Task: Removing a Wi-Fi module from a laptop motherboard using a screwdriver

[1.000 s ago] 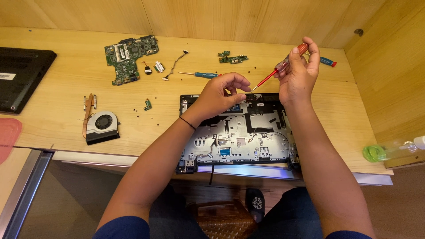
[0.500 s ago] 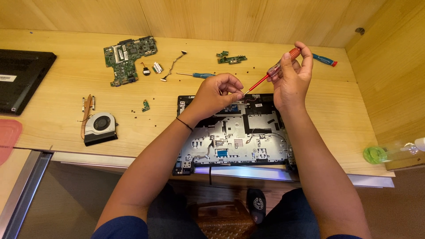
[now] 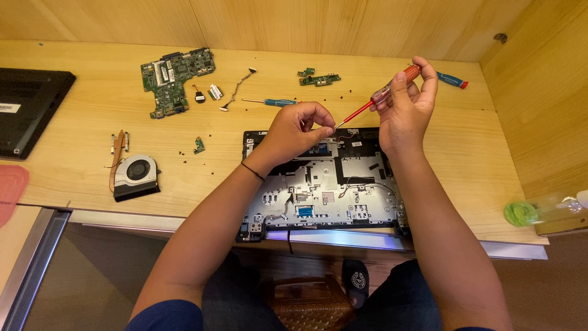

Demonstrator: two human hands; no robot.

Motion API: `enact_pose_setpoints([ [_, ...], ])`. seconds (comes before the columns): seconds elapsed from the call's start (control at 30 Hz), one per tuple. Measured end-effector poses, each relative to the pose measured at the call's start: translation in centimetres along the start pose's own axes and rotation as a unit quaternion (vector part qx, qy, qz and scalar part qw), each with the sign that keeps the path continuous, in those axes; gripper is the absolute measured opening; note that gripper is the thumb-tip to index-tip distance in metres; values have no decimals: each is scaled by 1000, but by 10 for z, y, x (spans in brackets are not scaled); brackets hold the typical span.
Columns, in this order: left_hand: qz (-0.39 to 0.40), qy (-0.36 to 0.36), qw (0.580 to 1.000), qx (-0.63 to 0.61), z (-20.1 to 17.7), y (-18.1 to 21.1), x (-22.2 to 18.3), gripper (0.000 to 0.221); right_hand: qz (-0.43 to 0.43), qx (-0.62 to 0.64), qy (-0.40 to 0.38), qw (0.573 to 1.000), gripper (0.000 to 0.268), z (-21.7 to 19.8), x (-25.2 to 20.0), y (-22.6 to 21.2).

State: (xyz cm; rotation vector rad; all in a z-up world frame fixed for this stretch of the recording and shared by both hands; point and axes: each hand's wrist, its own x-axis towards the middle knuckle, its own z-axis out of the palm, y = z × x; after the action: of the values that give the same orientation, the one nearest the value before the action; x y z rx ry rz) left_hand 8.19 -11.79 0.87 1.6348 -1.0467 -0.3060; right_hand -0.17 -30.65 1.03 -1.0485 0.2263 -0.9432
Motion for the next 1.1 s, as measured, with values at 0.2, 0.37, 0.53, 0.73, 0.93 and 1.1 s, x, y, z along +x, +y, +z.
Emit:
enact_pose_setpoints([
  [0.2, -5, 13, 998, -65, -5, -4, 0, 6, -12, -8, 0, 1000, 37, -3, -3, -17],
  [0.37, -4, 6, 994, -111, -5, -4, 0, 3, -42, -40, -23, 998, 37, -8, -4, -21],
  [0.53, -5, 17, 994, -112, -6, 0, 0, 14, -76, -65, -77, 992, 33, -7, -7, -23],
  [0.73, 4, 16, 994, -111, -6, 2, -2, 14, -93, -85, -99, 987, 36, -4, -11, -23],
  [0.93, 11, 14, 996, -86, -5, 2, -2, 13, -90, -81, -97, 988, 36, -5, -10, -22],
  [1.1, 16, 9, 998, -68, -6, 3, -2, 12, -106, -96, -110, 984, 36, -4, -11, -22],
])
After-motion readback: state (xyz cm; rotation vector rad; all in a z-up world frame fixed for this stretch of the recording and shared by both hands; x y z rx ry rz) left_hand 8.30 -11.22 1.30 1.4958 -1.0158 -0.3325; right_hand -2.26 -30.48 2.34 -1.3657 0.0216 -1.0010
